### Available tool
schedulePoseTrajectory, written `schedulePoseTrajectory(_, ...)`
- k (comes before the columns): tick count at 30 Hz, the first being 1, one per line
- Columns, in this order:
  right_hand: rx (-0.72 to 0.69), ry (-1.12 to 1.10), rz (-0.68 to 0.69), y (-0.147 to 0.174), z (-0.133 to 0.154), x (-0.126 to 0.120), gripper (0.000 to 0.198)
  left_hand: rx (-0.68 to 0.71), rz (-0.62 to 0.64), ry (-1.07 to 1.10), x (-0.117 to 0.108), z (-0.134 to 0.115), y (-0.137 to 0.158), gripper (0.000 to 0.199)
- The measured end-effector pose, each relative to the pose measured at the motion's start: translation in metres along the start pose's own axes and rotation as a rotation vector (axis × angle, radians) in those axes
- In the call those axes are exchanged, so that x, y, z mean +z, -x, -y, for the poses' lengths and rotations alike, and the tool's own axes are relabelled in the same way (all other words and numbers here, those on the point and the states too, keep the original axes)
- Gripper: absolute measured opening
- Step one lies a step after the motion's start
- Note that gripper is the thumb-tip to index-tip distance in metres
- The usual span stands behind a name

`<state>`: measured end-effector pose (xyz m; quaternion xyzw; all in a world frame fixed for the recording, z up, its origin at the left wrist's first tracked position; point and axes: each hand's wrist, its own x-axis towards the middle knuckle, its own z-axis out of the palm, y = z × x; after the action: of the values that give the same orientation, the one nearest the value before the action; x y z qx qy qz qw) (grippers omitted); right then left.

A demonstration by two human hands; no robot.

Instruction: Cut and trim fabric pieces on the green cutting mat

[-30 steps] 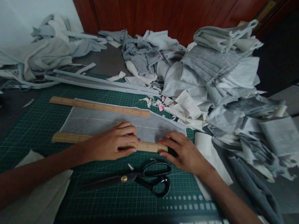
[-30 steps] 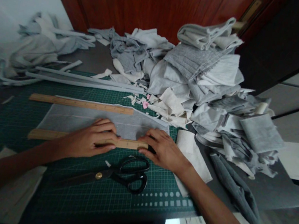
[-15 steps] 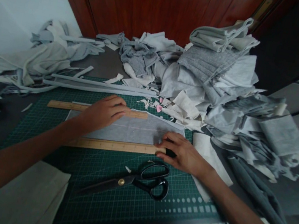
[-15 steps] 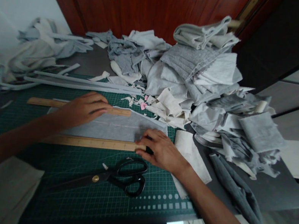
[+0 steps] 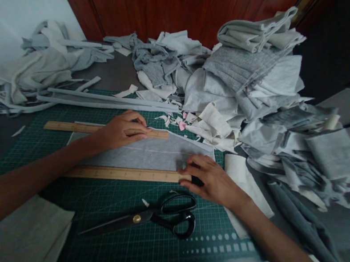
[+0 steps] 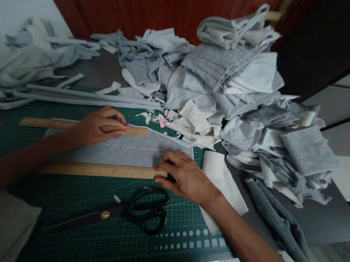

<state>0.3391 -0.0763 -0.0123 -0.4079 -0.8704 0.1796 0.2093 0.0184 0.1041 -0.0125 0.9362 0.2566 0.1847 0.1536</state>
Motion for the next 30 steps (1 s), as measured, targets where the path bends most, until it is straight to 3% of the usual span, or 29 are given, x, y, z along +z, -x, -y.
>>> schedulePoseTrajectory(12,0.000,-0.005,-0.011,0.000,0.000,0.000,0.025,-0.022,0.063,0.016,-0.002,-0.016,-0.007,0.032)
schedulePoseTrajectory(30,-0.007,-0.021,-0.009,0.000,0.000,-0.001,0.027,-0.012,0.002,0.093,0.014,-0.019,-0.022,0.029)
